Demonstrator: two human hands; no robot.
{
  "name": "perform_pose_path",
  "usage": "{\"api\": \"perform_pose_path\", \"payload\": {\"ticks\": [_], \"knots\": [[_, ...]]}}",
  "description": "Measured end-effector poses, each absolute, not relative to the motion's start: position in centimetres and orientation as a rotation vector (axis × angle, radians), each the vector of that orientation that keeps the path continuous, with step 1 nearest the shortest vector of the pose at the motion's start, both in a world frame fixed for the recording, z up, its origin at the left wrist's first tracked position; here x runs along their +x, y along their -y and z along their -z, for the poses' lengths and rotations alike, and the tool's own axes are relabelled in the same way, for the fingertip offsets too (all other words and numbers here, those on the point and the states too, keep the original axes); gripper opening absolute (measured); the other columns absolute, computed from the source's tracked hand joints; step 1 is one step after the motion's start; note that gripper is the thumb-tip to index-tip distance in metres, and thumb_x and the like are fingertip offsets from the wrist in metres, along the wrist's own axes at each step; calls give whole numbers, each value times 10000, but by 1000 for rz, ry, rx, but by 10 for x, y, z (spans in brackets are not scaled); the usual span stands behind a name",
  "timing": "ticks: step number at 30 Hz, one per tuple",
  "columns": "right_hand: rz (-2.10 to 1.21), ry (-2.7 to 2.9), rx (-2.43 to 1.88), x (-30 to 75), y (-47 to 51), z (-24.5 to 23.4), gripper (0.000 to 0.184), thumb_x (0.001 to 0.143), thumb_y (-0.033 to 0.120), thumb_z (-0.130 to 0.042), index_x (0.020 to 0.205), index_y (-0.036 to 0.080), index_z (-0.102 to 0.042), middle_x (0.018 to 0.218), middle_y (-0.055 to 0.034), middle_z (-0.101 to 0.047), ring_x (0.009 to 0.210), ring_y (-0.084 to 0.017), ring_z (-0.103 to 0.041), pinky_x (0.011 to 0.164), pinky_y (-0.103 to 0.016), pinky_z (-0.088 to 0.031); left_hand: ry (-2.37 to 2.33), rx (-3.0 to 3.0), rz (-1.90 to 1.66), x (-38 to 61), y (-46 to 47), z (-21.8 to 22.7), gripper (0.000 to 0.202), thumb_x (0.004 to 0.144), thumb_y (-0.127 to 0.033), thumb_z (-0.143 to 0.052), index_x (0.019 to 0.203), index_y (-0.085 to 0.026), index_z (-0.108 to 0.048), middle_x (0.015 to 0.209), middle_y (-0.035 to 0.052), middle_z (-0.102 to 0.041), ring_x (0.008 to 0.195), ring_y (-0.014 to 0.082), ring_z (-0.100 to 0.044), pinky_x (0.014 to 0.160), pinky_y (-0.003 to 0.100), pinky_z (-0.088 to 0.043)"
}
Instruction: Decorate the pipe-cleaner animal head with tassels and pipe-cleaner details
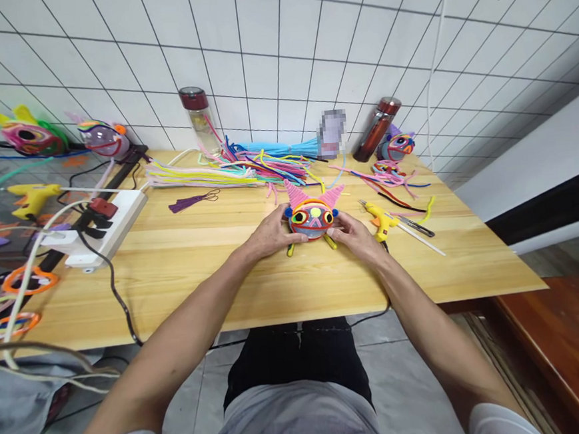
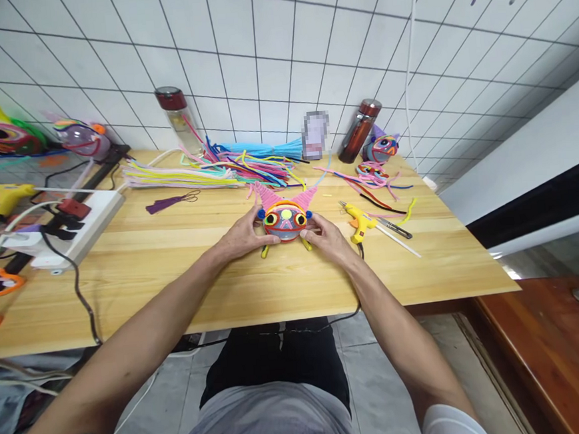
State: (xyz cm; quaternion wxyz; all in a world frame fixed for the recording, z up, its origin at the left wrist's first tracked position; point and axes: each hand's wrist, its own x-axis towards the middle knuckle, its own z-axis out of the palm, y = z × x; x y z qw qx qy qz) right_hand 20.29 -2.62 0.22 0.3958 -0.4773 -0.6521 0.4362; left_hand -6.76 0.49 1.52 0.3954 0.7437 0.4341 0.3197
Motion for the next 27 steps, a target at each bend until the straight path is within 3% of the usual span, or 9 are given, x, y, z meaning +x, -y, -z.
{"api": "perform_pose_path", "payload": {"ticks": [5,10,16,21,27], "knots": [[-1056,1695,-1248,204,28,-6,508,868,552,-797,1270,248,-734,1183,-84,-796,1062,-292,-732,938,-448,-588,-1087,1891,-816,-69,-4,-17,998,678,-425,-967,1514,-146,-499,1532,161,-637,1376,346,-636,1186,466,-521],[-888,1791,-1478,212,34,-8,758,830,519,-800,1486,176,-638,938,-47,-743,806,-238,-659,749,-373,-540,-1109,1909,-803,-73,0,-24,1046,671,-467,-973,1531,-148,-469,1503,178,-614,1242,322,-678,1081,470,-582],[-745,1889,-1574,212,38,-7,739,826,467,-816,1489,192,-640,1090,-84,-736,798,-214,-636,756,-361,-532,-1212,2009,-548,-83,4,-35,1152,648,-516,-981,1585,-169,-409,1393,160,-668,1126,311,-713,977,412,-592],[-695,1925,-1605,214,44,-7,630,814,400,-841,1397,224,-681,1189,-89,-737,804,-199,-640,775,-356,-551,-1423,2010,-201,-78,11,-48,969,735,-585,-891,1492,-156,-465,1057,97,-767,935,327,-749,762,370,-535],[-714,1901,-1607,206,51,-7,503,850,381,-807,1312,227,-682,1165,-81,-756,788,-185,-652,756,-342,-541,-1476,2031,-265,-65,17,-47,667,815,-513,-855,1333,-195,-579,1052,92,-791,996,330,-764,758,348,-513]]}}
